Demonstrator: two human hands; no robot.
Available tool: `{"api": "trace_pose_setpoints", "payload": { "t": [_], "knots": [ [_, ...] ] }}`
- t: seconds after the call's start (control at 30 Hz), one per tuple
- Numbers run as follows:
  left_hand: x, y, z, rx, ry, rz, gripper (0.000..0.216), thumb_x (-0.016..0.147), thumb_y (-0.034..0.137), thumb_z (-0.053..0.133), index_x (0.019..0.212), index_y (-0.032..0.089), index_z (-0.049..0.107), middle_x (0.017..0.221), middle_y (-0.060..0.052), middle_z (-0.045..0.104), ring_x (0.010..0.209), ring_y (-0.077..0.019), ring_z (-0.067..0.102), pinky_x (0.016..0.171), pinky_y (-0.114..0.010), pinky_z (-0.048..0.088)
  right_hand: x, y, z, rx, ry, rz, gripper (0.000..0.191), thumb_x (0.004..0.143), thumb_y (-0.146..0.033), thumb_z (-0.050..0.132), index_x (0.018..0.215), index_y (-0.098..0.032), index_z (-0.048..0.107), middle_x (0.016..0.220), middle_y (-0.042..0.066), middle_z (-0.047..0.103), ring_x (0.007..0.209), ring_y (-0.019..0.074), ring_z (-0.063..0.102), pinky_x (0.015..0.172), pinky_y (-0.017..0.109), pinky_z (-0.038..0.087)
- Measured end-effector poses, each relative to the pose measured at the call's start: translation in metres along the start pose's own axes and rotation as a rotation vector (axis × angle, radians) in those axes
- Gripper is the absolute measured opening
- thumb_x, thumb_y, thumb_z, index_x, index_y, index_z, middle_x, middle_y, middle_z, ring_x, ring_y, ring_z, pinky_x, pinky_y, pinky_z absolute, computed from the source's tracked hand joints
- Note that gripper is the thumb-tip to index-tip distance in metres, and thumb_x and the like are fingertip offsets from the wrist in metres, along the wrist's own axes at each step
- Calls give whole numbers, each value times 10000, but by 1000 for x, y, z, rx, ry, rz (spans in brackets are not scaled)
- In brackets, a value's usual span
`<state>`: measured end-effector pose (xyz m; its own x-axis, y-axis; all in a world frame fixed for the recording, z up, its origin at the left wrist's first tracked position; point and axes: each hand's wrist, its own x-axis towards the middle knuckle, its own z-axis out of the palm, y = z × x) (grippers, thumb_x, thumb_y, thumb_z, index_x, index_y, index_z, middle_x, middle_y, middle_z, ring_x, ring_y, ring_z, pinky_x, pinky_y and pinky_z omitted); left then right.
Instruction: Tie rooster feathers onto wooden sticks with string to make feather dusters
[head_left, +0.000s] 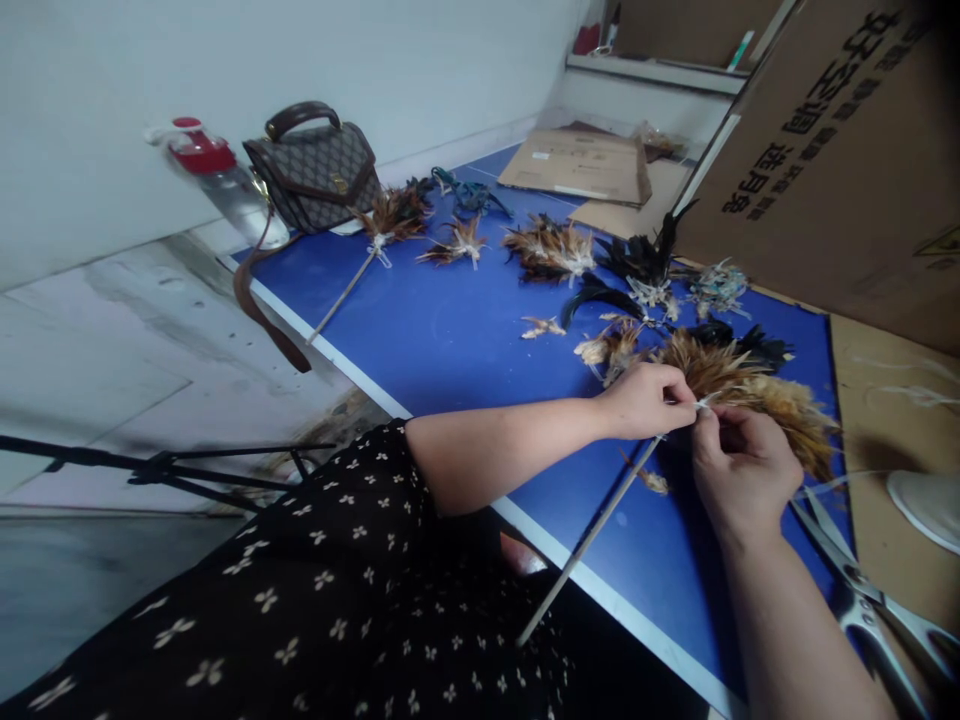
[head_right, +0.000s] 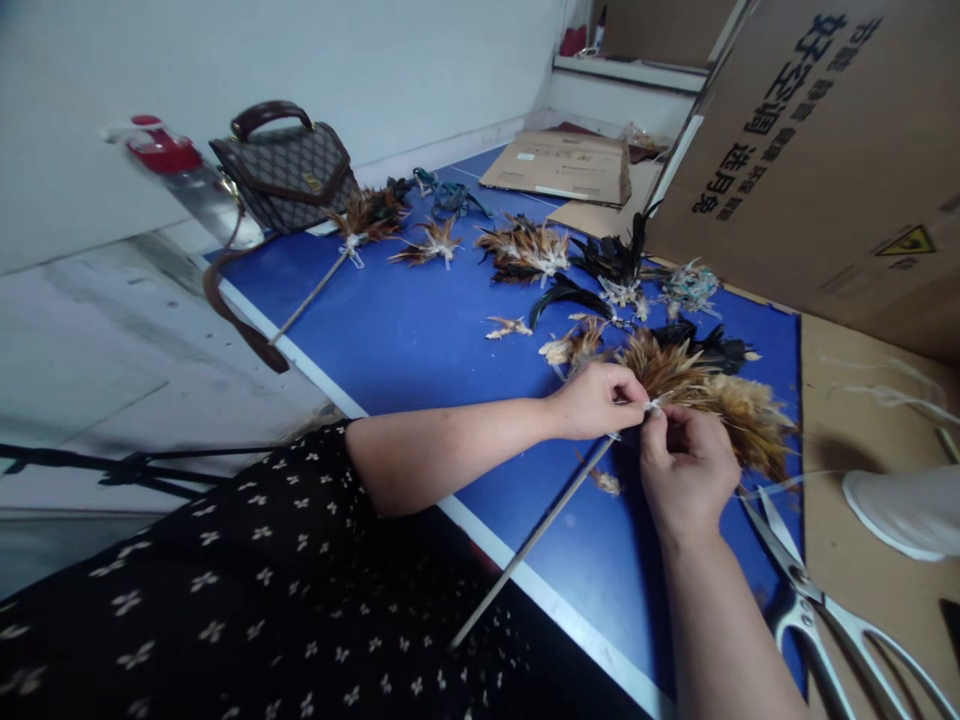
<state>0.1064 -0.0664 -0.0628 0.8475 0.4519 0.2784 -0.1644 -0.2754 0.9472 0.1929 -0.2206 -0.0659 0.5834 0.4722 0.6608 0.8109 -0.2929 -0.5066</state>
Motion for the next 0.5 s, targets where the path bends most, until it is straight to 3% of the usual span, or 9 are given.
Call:
{"api": "trace_pose_setpoints", "payload": {
  "t": [0.2, 0.5],
  "knots": [
    [2, 0, -1, 85, 53, 247, 185, 835, 130, 744, 686, 171, 641, 956, -81, 761, 921, -150, 684, 924, -290, 543, 6, -10, 0, -13, 50, -113, 242, 964, -436, 696, 885, -212, 745, 924, 97, 741, 816, 233, 692, 749, 369, 576],
    [1, 3, -3, 126, 21, 252, 175, 831, 128, 734, 711, 191, 624, 960, -78, 754, 926, -167, 683, 939, -320, 548, 7, -6, 1, -13, 27, -122, 213, 944, -407, 692, 874, -208, 726, 893, 100, 743, 799, 232, 690, 755, 357, 569]
  ]
}}
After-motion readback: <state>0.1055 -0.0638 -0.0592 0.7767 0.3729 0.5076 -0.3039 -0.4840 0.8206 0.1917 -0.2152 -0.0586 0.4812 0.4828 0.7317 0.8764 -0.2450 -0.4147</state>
